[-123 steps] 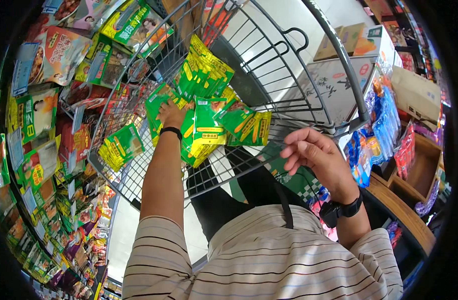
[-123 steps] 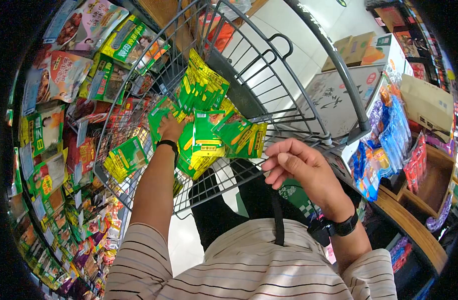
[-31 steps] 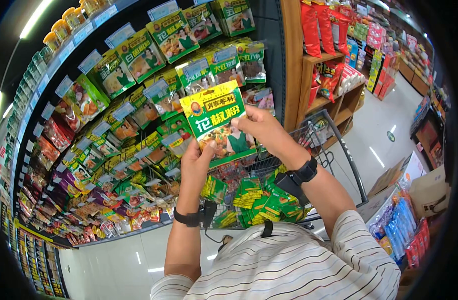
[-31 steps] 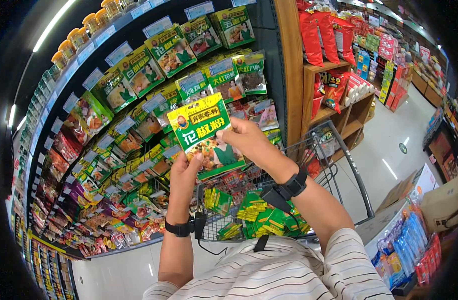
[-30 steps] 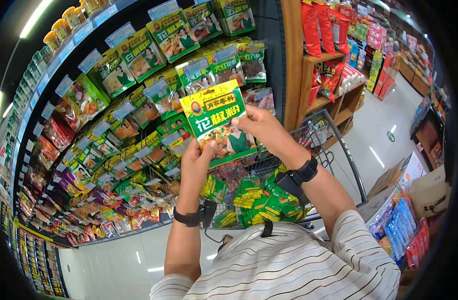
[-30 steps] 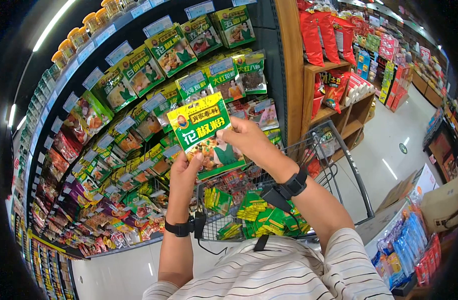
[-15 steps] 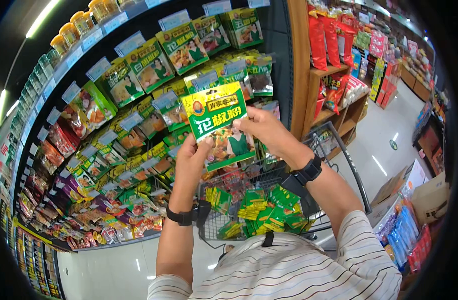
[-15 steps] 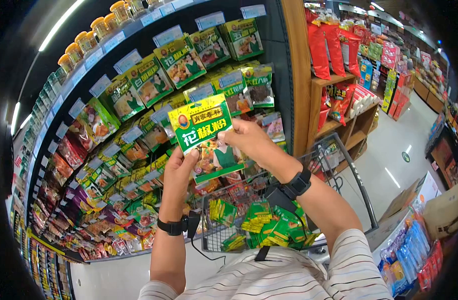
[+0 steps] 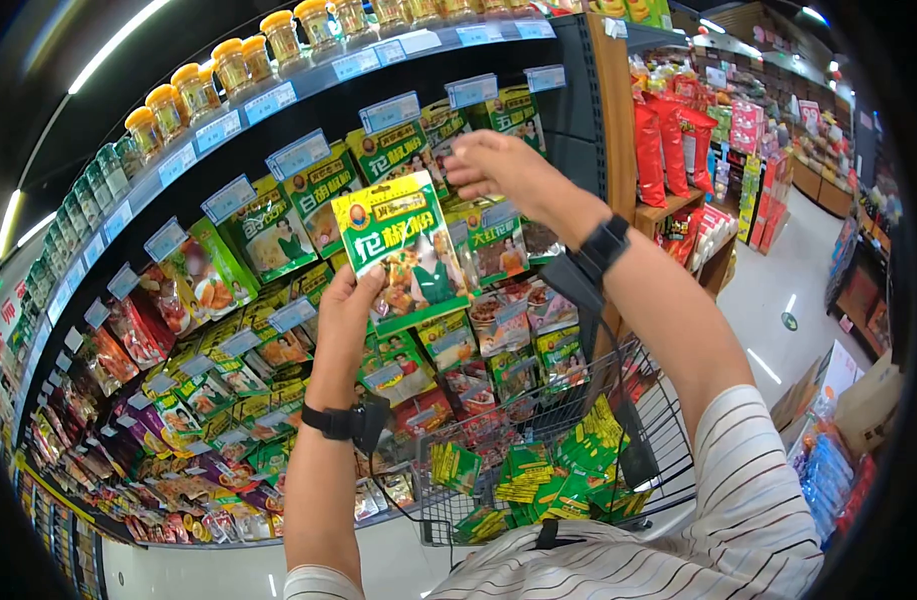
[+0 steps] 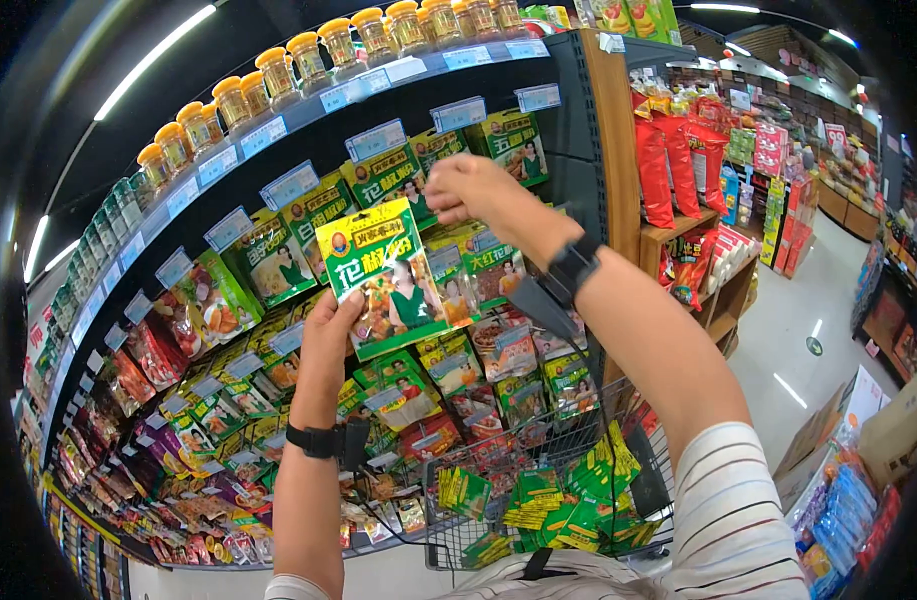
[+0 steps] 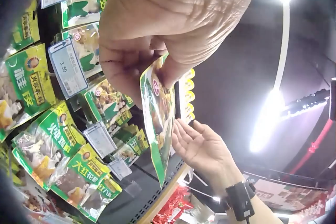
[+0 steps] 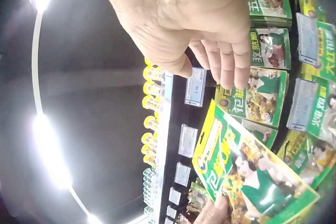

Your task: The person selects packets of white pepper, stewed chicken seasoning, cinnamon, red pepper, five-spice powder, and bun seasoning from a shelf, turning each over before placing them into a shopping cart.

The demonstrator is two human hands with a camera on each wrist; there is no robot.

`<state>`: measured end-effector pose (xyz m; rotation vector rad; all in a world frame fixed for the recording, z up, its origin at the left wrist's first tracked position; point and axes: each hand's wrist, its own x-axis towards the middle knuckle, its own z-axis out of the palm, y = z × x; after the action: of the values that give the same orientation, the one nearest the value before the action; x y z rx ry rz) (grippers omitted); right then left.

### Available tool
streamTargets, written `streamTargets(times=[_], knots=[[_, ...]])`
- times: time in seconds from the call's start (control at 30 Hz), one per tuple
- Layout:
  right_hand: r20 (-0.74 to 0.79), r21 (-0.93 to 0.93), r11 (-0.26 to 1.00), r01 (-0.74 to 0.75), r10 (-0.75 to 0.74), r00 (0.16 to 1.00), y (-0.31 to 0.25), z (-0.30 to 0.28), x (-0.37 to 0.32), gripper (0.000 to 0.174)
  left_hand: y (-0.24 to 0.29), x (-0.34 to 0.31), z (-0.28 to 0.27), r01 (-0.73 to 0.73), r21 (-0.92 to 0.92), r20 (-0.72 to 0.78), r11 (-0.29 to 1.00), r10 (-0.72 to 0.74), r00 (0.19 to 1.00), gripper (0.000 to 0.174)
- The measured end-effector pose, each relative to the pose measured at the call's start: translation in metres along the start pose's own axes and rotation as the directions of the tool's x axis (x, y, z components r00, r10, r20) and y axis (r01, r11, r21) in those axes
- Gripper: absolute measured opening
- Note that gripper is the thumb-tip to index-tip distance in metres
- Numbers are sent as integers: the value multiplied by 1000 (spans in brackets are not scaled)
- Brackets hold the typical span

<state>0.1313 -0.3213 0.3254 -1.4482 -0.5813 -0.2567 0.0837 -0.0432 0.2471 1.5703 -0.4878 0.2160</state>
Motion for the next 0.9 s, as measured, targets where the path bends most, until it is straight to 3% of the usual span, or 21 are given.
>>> streamTargets(times=[0.03, 0.17, 0.47, 0.57, 0.6, 0.67, 0.77, 0.8, 0.9], knots=[[-9, 6, 1000, 21, -21, 1000, -1, 4, 14, 41, 3, 5, -3, 44, -6, 1, 999, -44, 999, 27], [-68, 32, 999, 9, -7, 998, 7, 17, 61, 50, -4, 34, -14, 1, -9, 55, 1000, 0, 999, 27], [-107, 288, 956, 50, -19, 994, 13, 25, 98, 31, -10, 39, -26, -52, -84, 87, 995, 60, 994, 26], [-82, 276, 961, 11, 12, 997, 12, 20, 95, 31, -18, 37, -25, -122, -27, -3, 992, 122, 993, 29], [-63, 277, 961, -1, 19, 998, 12, 17, 95, 31, -20, 35, -21, -89, -181, -6, 979, 89, 996, 29], [-46, 269, 963, 10, 3, 999, 11, 14, 94, 34, -22, 31, -7, -27, -468, 1, 883, 31, 1000, 31], [-7, 256, 967, -4, 6, 1000, 6, 11, 95, 38, -29, 18, 7, 214, -838, 308, 502, 112, 945, 36], [-18, 244, 970, -4, 8, 1000, 3, 15, 93, 38, -24, 12, 17, 291, -902, 361, 319, 189, 913, 36], [-36, 210, 978, -6, 14, 999, -3, 19, 89, 37, -43, 20, 31, 493, -863, 496, 108, 364, 788, 34]])
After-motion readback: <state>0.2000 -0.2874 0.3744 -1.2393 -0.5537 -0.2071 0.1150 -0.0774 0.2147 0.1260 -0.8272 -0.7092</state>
